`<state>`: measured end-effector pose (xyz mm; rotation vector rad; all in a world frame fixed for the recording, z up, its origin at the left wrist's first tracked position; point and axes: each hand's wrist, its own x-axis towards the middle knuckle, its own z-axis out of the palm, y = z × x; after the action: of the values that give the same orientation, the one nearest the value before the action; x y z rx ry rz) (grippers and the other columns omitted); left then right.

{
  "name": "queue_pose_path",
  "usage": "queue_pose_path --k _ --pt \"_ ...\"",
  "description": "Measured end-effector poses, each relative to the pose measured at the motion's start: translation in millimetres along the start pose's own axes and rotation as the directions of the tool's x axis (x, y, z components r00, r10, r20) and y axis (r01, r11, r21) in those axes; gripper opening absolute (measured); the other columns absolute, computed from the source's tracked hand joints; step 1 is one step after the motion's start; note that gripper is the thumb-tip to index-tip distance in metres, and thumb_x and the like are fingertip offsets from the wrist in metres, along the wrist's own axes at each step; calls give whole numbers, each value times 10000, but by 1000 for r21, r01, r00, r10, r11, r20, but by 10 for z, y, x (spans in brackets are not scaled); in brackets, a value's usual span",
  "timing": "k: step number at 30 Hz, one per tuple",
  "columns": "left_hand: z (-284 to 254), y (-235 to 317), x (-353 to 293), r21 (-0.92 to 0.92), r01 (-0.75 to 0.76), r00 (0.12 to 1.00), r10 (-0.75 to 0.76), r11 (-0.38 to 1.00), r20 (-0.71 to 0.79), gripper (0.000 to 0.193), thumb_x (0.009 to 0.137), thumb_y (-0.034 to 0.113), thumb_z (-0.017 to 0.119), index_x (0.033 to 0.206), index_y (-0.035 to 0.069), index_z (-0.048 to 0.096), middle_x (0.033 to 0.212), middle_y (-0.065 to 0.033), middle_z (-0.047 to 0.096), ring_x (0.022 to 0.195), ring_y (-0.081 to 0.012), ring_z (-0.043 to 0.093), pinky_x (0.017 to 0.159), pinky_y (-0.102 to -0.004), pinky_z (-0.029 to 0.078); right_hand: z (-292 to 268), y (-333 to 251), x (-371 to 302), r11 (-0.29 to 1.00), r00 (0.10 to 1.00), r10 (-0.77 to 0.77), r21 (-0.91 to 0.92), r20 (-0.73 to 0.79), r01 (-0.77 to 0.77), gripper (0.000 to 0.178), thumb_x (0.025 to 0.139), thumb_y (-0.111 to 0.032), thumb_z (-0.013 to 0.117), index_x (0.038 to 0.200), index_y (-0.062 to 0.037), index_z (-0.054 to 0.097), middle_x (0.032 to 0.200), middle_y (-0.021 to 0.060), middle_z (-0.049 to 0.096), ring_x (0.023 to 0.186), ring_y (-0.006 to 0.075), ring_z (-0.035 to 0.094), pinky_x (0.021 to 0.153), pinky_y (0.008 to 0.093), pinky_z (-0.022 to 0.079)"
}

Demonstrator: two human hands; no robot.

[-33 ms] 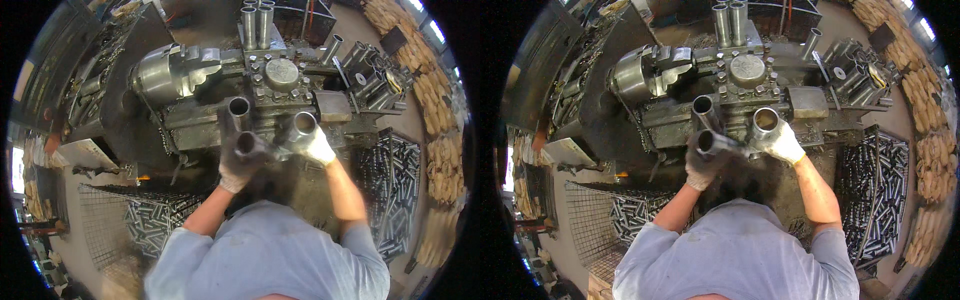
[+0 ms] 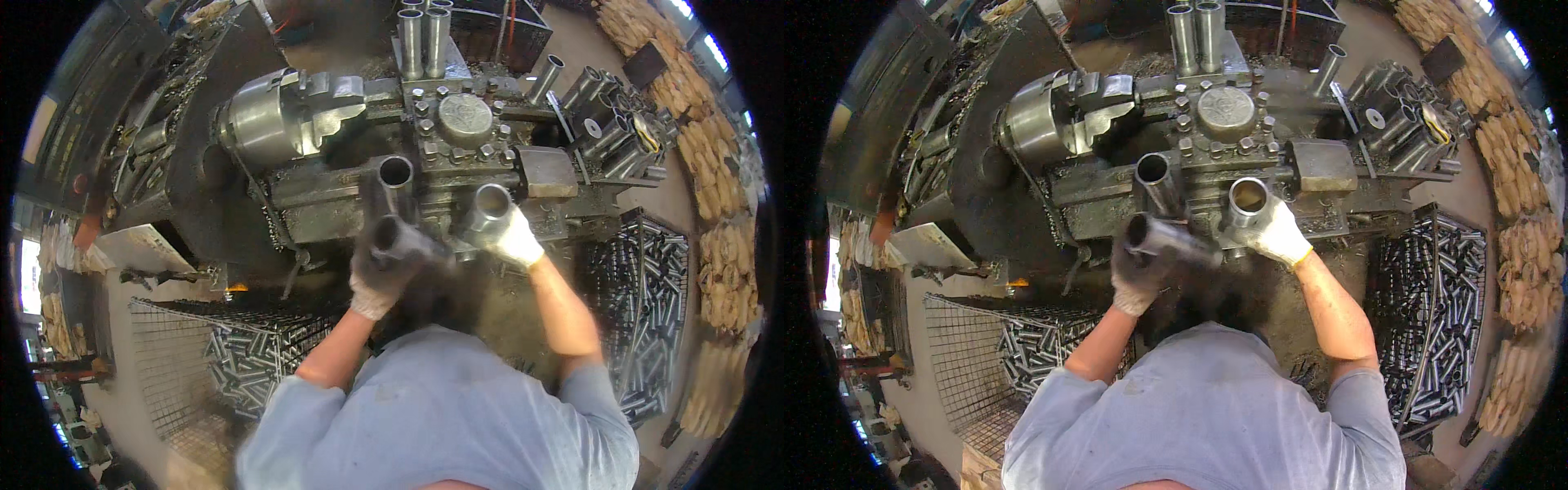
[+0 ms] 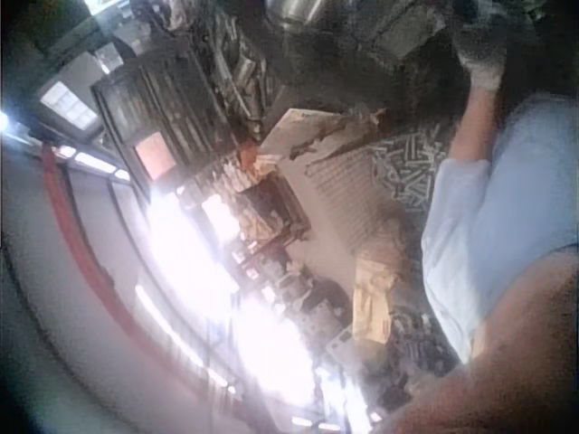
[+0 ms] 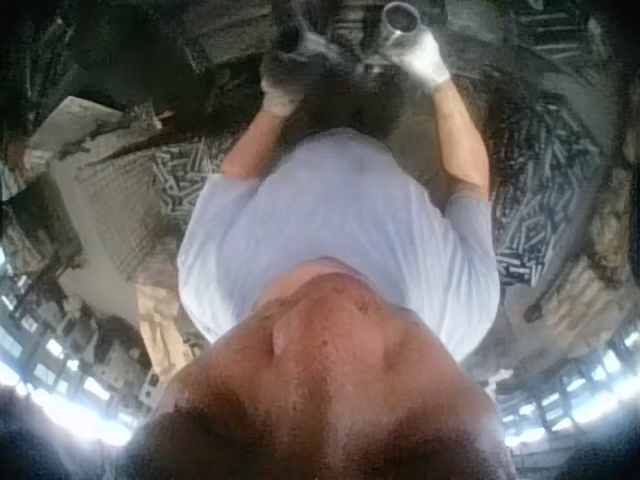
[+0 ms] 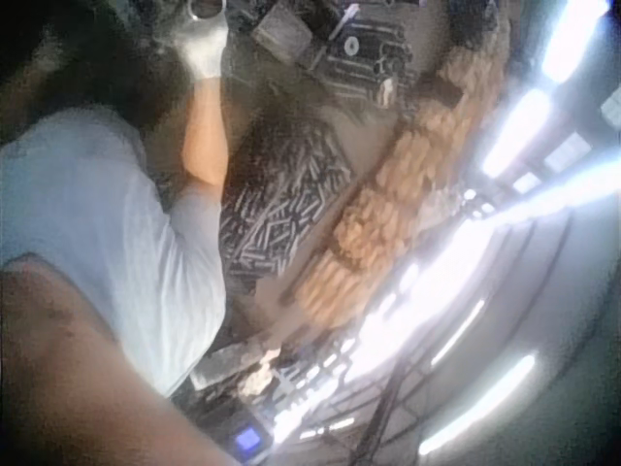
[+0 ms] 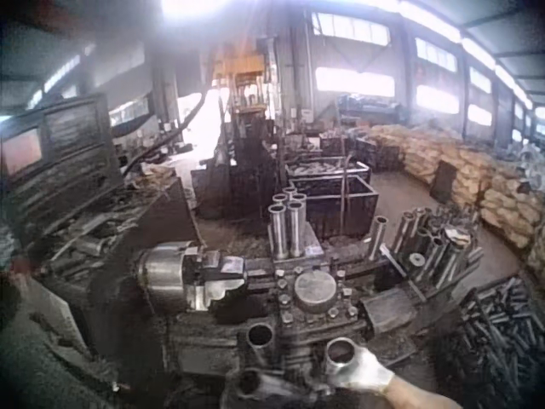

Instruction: The person repeatedly picks up cylindrical metal parts from a wire basket, inserts them into a machine chuck, and removes them after a brief cycle. The person places the processed parts into a second wire basket. The task is performed continuously throughout the clip.

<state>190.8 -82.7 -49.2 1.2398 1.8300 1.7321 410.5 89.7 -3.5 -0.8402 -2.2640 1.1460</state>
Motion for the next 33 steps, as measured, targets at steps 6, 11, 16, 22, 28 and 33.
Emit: queue_pose_path --k 6,11,16,22,28,33 --pt "-957 -320 -232 -825 527 711 -637 202 298 764 997 752 475 1263 56 645 1053 -104 733 926 -278 735 783 -423 629 352 -257 -260 673 867 416 -734 273 -92 510 848 -280 758 1290 -67 616 1078 204 738 895 390 747 801 476 608" --pt "-1158 -641 -112 -837 522 750 -555 164 359 951 907 880 430 1324 47 623 1088 -153 729 926 -330 738 791 -499 639 1373 -178 196 636 921 -199 -671 335 381 418 831 -284 748 1179 -69 664 868 179 704 790 357 741 690 500 592" --pt "-1313 -753 42 -872 479 820 -403 95 406 879 959 809 452 1390 57 596 1204 -148 704 1050 -344 707 893 -509 601 1415 -275 551 971 954 135 -225 267 -74 300 888 -295 721 1074 -60 739 756 169 708 653 281 710 602 388 562" --pt "-944 51 443 -940 282 884 -432 193 177 759 1054 666 433 1582 121 427 1506 -136 547 1373 -328 535 1167 -494 425 1478 -1268 898 975 826 202 -29 526 -220 669 773 -451 853 1158 69 683 973 188 734 861 261 708 796 391 573" --pt "-1036 250 907 -625 -86 996 66 776 -56 881 963 620 671 1553 14 423 1524 -154 514 1382 -314 525 1158 -490 435 281 -1939 1497 897 892 -360 -161 274 412 772 723 -281 867 1385 -9 577 1107 191 748 969 352 758 861 436 599" --pt "-1343 -644 396 -376 368 892 -438 850 -116 456 998 261 651 1349 -28 623 1184 -93 695 1092 -205 649 967 -353 516 -465 -1336 2821 287 865 -374 -845 334 451 606 744 -230 806 1296 -53 633 1008 190 758 935 401 748 828 468 610"
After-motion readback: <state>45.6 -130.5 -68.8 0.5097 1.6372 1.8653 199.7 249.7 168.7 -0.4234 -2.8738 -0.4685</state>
